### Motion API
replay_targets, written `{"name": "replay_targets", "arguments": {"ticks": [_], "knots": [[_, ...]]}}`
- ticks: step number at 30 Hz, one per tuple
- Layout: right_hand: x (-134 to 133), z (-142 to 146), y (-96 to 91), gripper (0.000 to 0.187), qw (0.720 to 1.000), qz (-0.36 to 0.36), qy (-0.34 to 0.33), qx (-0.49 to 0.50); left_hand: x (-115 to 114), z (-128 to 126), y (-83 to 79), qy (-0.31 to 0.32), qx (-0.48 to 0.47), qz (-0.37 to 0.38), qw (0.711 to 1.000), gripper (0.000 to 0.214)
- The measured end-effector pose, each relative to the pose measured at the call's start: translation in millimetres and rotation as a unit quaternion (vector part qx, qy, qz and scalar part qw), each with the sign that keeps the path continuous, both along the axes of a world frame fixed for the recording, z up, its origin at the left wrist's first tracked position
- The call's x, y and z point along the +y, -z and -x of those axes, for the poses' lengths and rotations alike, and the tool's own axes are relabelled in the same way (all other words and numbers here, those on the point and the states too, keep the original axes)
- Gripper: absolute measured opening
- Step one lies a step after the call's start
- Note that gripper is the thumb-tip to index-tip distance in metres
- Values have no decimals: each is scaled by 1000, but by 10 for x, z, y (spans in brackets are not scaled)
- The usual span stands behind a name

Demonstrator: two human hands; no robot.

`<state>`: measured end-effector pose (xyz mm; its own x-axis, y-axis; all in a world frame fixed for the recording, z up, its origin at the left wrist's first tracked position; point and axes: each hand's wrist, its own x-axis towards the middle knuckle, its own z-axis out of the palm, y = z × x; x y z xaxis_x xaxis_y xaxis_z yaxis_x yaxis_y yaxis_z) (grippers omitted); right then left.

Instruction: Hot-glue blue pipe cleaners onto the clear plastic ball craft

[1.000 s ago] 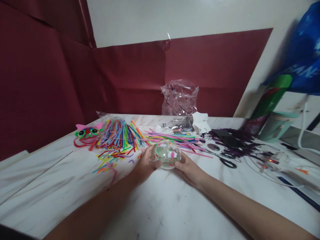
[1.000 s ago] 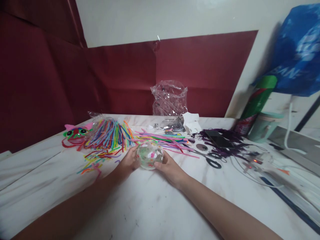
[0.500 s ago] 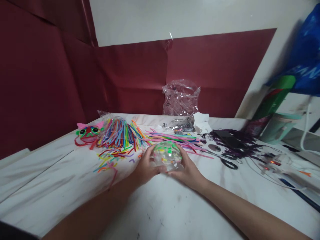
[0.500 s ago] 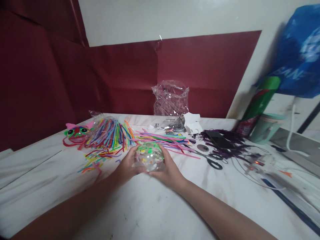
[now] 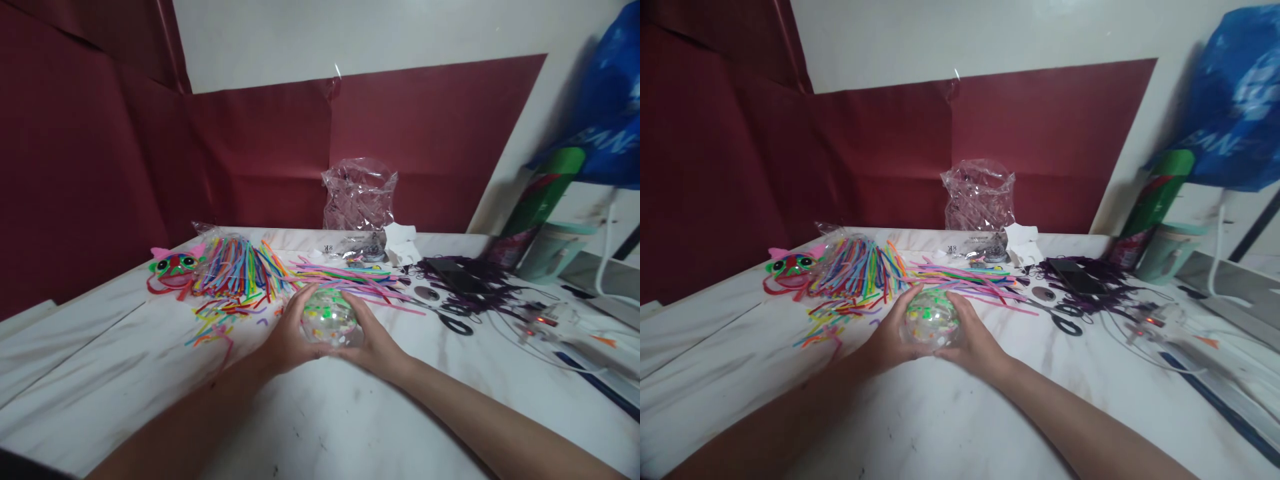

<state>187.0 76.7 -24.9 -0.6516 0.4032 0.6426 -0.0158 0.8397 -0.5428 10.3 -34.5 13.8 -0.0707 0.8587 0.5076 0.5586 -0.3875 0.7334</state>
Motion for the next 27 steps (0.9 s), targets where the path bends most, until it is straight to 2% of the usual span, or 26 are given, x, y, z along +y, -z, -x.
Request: {"name": "replay_targets", "arguments": {"ticks": [5,9,15,23,27], "knots": [[8,-12,7,96,999,-7,-30,9,11,29,55,14,67,-20,997,102],[13,-22,-6,97,999,-7,-35,1,15,74,28,25,113,-25,993,108],[23,-10,-26,98,997,-41,-64,-8,27,109,-3,45,170,-14,984,100],[37,-31,10,97,998,-28,-60,-12,62,118,43,24,160,-20,987,92],[71,-41,13,101,996,-22,-81,-27,81,98,65,16,131,-17,991,91]]}}
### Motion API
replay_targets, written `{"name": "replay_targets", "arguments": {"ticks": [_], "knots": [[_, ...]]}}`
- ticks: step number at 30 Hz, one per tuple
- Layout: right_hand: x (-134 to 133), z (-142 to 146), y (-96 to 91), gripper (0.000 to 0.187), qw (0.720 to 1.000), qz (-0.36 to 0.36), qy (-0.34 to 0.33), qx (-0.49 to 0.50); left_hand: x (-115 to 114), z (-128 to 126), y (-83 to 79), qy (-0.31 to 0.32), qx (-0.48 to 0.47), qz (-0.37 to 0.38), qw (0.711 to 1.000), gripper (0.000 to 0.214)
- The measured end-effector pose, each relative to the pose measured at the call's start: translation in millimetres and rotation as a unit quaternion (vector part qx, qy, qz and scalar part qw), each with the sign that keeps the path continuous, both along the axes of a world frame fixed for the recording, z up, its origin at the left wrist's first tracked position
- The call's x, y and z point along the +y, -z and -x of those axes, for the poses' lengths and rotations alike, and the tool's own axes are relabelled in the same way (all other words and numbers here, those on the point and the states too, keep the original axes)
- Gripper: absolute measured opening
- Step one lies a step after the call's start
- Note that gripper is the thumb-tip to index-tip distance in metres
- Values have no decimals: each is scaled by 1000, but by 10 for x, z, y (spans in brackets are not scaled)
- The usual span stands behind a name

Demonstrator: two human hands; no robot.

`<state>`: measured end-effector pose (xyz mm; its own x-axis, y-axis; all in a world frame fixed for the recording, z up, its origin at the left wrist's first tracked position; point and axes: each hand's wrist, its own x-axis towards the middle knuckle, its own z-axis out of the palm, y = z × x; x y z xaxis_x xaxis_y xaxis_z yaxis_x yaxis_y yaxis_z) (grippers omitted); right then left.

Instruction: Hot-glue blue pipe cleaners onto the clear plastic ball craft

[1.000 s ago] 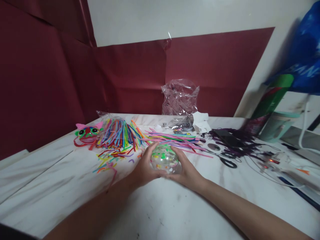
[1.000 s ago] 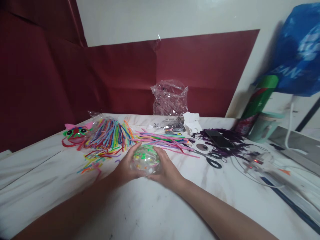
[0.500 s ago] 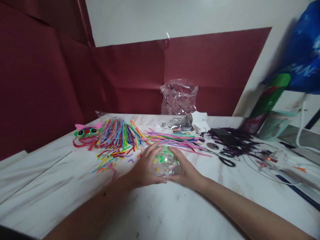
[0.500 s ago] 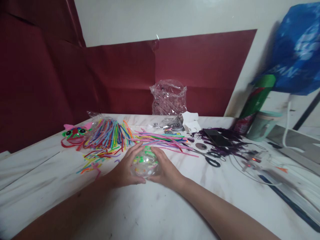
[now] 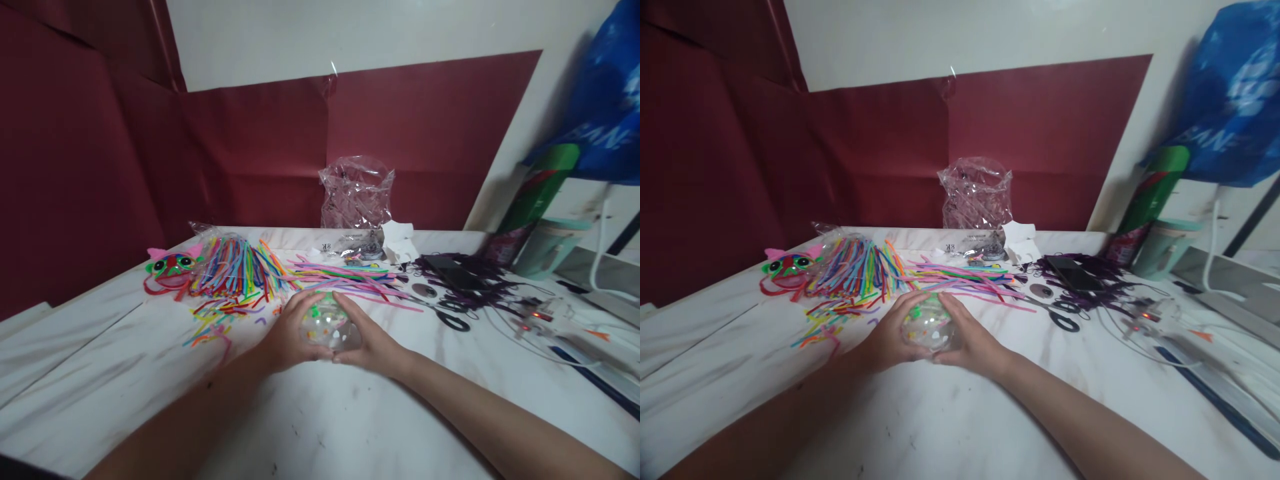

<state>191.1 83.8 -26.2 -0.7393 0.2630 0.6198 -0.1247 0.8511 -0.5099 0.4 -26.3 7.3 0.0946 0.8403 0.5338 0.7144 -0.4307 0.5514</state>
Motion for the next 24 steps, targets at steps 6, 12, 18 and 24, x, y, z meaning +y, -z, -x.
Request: {"name": "replay_targets", "arguments": {"ticks": [6,12,18,24], "knots": [[-1,1,-7,90,1000,-1,-16,9,-17,-12,-22,12,-30,17,999,90],[-37,29,34,86,999,-33,-6,-15,-38,5,-81,35,-16,46,998,85],[-55,51,29,91,1000,4,-4,-7,-36,14,-91,27,4,56,998,86],[-76,40,-3,97,996,90,9,-10,-71,26,-167,19,62,27,998,85]]}}
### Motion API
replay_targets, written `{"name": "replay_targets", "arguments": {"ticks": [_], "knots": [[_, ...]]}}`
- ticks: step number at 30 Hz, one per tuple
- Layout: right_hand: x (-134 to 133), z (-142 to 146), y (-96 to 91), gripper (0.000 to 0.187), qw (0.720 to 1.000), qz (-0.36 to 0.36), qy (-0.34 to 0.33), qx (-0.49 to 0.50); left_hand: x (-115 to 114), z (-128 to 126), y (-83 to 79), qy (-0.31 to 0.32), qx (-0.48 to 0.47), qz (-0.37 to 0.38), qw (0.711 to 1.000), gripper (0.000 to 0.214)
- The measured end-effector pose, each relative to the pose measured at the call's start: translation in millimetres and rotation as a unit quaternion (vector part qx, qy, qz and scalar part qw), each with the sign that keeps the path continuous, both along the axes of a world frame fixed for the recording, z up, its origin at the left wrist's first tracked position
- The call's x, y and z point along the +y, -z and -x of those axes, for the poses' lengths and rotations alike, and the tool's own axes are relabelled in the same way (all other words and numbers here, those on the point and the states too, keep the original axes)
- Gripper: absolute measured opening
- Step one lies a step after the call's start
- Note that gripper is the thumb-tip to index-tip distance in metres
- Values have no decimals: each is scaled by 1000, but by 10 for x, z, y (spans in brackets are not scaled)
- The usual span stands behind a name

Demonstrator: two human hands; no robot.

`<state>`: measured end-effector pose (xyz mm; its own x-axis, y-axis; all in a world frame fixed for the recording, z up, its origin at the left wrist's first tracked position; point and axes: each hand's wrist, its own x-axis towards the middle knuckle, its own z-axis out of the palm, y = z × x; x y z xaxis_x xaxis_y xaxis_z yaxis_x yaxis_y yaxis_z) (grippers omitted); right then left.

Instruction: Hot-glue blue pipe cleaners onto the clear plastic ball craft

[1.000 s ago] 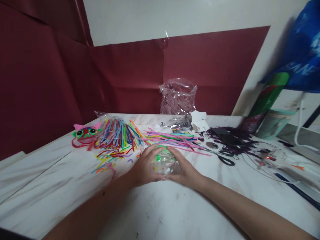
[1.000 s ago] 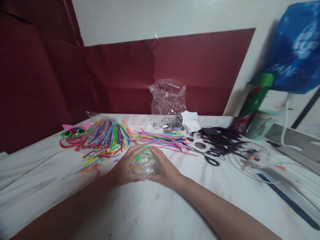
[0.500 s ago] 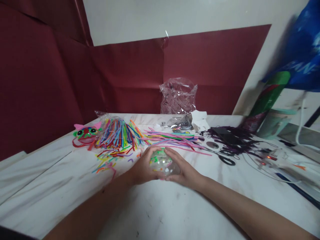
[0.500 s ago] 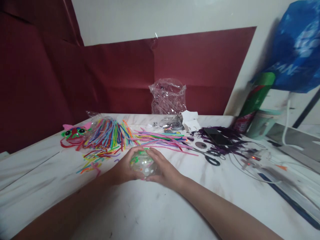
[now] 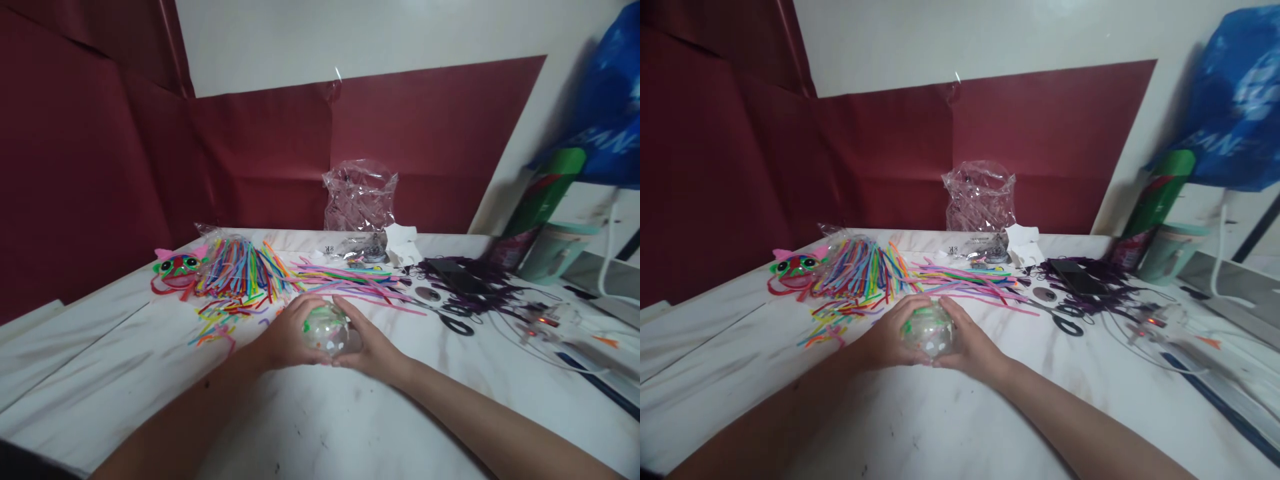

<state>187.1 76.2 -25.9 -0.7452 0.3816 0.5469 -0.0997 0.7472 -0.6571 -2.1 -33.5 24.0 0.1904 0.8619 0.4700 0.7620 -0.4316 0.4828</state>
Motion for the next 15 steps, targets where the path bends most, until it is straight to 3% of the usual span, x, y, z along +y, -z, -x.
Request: {"name": "replay_targets", "arguments": {"ticks": [3,6,11,15], "knots": [[-3,-10,-42,102,997,76,15,-3,20,22,19,-7,-27,-25,999,86],[-12,-7,-67,94,996,88,12,-4,41,44,52,2,-23,-23,999,86],[-51,16,-43,88,998,39,44,-17,15,53,49,10,-38,32,999,85],[-79,35,-29,87,996,-61,61,2,17,14,38,21,-63,66,996,96]]}}
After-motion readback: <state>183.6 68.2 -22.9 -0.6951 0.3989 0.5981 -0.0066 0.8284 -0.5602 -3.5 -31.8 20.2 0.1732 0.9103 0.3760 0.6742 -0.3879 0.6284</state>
